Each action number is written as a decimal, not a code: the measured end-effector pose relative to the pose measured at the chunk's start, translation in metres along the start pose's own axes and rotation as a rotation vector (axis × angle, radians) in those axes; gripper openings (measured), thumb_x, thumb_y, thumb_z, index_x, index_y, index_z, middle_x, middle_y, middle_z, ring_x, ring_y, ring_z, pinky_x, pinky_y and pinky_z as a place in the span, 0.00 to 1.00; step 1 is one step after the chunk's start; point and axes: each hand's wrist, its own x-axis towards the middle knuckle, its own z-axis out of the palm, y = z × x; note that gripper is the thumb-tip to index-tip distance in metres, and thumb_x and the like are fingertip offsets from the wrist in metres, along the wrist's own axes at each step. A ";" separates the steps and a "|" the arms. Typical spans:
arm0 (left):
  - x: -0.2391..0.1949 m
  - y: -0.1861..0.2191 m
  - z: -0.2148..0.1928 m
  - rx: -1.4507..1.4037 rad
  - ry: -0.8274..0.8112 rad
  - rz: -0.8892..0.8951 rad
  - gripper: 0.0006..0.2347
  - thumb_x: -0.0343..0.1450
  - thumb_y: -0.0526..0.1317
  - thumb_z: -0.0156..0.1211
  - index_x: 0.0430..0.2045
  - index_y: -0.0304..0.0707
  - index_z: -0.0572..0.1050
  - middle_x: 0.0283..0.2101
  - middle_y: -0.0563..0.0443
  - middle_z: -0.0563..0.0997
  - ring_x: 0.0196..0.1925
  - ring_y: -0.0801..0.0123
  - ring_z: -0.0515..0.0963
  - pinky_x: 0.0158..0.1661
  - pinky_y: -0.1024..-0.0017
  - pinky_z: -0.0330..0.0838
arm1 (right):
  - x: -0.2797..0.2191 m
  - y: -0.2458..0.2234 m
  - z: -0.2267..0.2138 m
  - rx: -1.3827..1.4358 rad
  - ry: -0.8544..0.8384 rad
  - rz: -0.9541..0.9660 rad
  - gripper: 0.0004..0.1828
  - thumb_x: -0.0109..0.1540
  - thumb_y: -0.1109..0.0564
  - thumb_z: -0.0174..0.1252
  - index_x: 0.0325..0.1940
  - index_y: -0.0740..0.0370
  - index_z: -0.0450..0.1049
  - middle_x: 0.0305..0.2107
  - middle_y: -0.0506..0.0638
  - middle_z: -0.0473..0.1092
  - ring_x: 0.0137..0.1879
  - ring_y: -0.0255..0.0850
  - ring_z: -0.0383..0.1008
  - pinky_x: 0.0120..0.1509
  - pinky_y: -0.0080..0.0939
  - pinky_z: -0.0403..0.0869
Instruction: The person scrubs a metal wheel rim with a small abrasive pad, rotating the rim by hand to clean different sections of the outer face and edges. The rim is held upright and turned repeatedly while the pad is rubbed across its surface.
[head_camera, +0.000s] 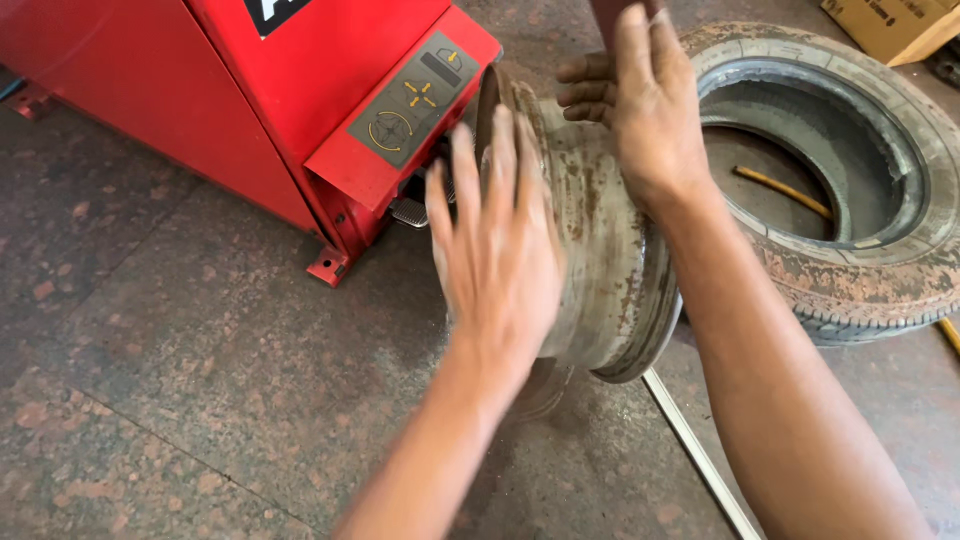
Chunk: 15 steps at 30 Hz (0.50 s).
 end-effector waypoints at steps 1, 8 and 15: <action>0.018 -0.006 0.005 0.037 -0.045 -0.019 0.26 0.70 0.38 0.55 0.65 0.26 0.66 0.71 0.37 0.65 0.74 0.39 0.59 0.71 0.42 0.50 | -0.007 -0.002 0.001 -0.078 0.000 -0.050 0.29 0.72 0.41 0.49 0.71 0.60 0.61 0.43 0.57 0.74 0.46 0.42 0.75 0.52 0.44 0.77; 0.125 -0.045 0.010 -0.103 -0.728 -0.087 0.23 0.75 0.48 0.38 0.66 0.42 0.63 0.73 0.48 0.59 0.73 0.46 0.58 0.69 0.51 0.51 | -0.076 -0.033 0.010 -0.500 0.106 -0.136 0.21 0.72 0.55 0.54 0.69 0.66 0.70 0.54 0.56 0.76 0.62 0.43 0.76 0.65 0.40 0.77; 0.088 -0.071 0.023 -0.184 -0.622 0.080 0.24 0.78 0.51 0.32 0.67 0.41 0.62 0.73 0.48 0.61 0.72 0.47 0.60 0.68 0.52 0.50 | -0.131 -0.049 0.053 -0.575 0.270 0.311 0.21 0.66 0.61 0.60 0.65 0.62 0.71 0.51 0.57 0.77 0.47 0.42 0.82 0.50 0.35 0.83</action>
